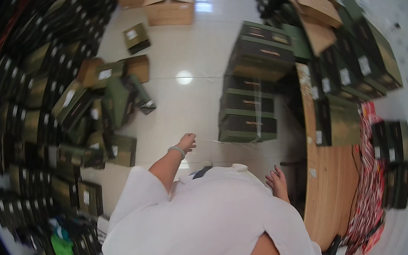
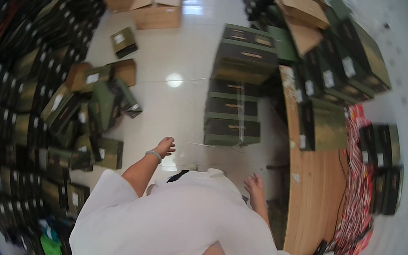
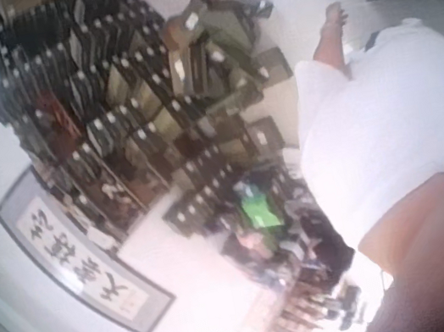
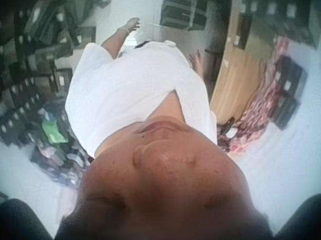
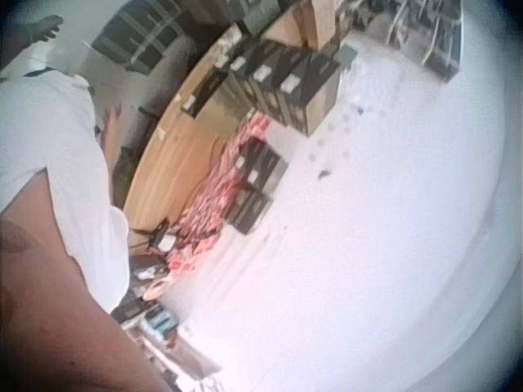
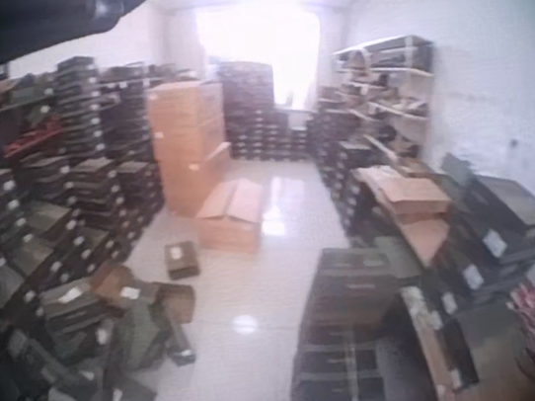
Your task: The person places a pair of black shoes into a green shoebox, adds tissue paper, closes the box, and uses a handheld heat gun to apply heat to the label on the box. The person then stacks the sealed box with other boxes.
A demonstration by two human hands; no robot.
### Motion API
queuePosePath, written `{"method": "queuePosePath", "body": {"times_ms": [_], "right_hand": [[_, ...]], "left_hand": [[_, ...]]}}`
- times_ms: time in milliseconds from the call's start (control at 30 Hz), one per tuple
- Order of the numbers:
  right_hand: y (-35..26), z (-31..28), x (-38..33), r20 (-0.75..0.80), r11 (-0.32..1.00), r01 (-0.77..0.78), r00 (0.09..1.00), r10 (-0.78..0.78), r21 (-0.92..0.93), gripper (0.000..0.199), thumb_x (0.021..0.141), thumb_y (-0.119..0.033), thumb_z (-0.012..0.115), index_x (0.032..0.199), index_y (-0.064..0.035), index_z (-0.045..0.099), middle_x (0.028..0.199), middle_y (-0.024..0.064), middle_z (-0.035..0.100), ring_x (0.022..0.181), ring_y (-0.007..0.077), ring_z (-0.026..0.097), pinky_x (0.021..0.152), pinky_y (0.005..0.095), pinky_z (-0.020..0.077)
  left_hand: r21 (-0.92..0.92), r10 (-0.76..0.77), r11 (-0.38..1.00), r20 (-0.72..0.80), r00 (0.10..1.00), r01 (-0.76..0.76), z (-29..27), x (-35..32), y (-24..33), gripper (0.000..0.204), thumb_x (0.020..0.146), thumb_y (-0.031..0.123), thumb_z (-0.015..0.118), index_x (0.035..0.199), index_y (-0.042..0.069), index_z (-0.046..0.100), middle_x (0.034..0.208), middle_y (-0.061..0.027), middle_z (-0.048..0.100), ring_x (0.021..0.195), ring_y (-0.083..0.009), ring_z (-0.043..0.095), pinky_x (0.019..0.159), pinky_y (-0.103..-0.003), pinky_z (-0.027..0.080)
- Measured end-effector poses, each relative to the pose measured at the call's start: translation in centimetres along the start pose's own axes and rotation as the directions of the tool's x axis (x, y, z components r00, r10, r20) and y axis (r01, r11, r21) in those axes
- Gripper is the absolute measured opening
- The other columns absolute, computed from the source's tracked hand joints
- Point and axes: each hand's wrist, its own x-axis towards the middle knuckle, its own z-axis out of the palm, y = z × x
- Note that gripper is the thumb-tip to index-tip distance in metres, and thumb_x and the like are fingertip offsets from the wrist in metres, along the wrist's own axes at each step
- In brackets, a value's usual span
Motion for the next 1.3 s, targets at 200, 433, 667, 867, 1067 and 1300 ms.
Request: {"method": "queuePosePath", "body": {"times_ms": [200, 433, 667, 867, 1067, 1300], "right_hand": [[2.6, -5.4, 2.0, -0.1, 1.0, 0.015, 0.995, -0.013, 0.015, 0.07, 0.092, -0.027, 0.066, 0.15, -0.0071, 0.032, 0.138, 0.0141, 0.048, 0.111, 0.0248, 0.059, 0.093, 0.039, 0.0485], [3.7, -9.0, 3.0, -0.244, 0.905, -0.012, 0.965, -0.101, -0.425, 0.062, 0.089, -0.025, 0.067, 0.14, 0.0011, 0.045, 0.139, 0.0239, 0.049, 0.127, 0.032, 0.051, 0.101, 0.0388, 0.0446], [4.5, -10.4, 3.7, -0.417, 0.876, -0.142, 0.906, -0.072, -0.461, 0.067, 0.084, -0.028, 0.07, 0.139, 0.0, 0.046, 0.137, 0.0256, 0.049, 0.122, 0.0371, 0.054, 0.1, 0.0429, 0.0453], [8.0, -4.8, 2.7, -0.624, 0.895, -0.215, 0.777, -0.087, -0.392, 0.063, 0.083, -0.029, 0.07, 0.134, 0.0028, 0.052, 0.128, 0.0306, 0.055, 0.118, 0.0395, 0.057, 0.099, 0.0447, 0.0454], [10.3, 6.8, -0.1, -0.727, 0.845, -0.524, 0.622, 0.293, -0.108, 0.063, 0.082, -0.031, 0.071, 0.132, 0.0038, 0.054, 0.126, 0.0316, 0.057, 0.117, 0.0394, 0.057, 0.099, 0.0451, 0.0456], [11.4, 14.5, -2.8, -0.714, 0.805, -0.594, 0.567, 0.411, -0.009, 0.062, 0.082, -0.032, 0.071, 0.131, 0.0037, 0.054, 0.126, 0.032, 0.057, 0.116, 0.0398, 0.058, 0.098, 0.0452, 0.0467]], "left_hand": [[0.47, 0.369, 0.827, -0.041, 0.928, -0.308, 3.5, 1.3, 6.9, 0.076, 0.09, 0.038, 0.063, 0.148, 0.003, 0.029, 0.137, -0.0253, 0.052, 0.119, -0.0345, 0.058, 0.098, -0.043, 0.048], [0.872, 0.54, 0.382, 0.057, 0.839, -0.305, 9.5, 1.1, 18.3, 0.085, 0.084, 0.039, 0.071, 0.148, 0.002, 0.029, 0.14, -0.0318, 0.045, 0.126, -0.0427, 0.051, 0.105, -0.045, 0.044], [0.978, 0.737, 0.015, 0.129, 0.663, -0.207, 16.4, 8.2, 32.0, 0.093, 0.078, 0.048, 0.074, 0.15, 0.009, 0.03, 0.149, -0.0282, 0.034, 0.136, -0.0428, 0.039, 0.108, -0.053, 0.035], [0.985, 0.733, -0.09, 0.167, 0.659, -0.149, 19.6, 15.9, 43.3, 0.106, 0.074, 0.057, 0.076, 0.154, 0.009, 0.024, 0.156, -0.0263, 0.024, 0.144, -0.0421, 0.025, 0.113, -0.056, 0.024], [0.905, 0.596, -0.343, 0.416, 0.687, -0.25, 20.0, 20.8, 47.8, 0.113, 0.068, 0.072, 0.07, 0.154, 0.01, 0.028, 0.16, -0.0279, 0.008, 0.149, -0.0435, 0.003, 0.116, -0.06, 0.005], [0.809, 0.46, -0.489, 0.557, 0.692, -0.326, 18.5, 18.7, 46.9, 0.106, 0.067, 0.071, 0.07, 0.15, 0.014, 0.037, 0.158, -0.0342, 0.0, 0.146, -0.0542, -0.001, 0.111, -0.07, -0.002]]}}
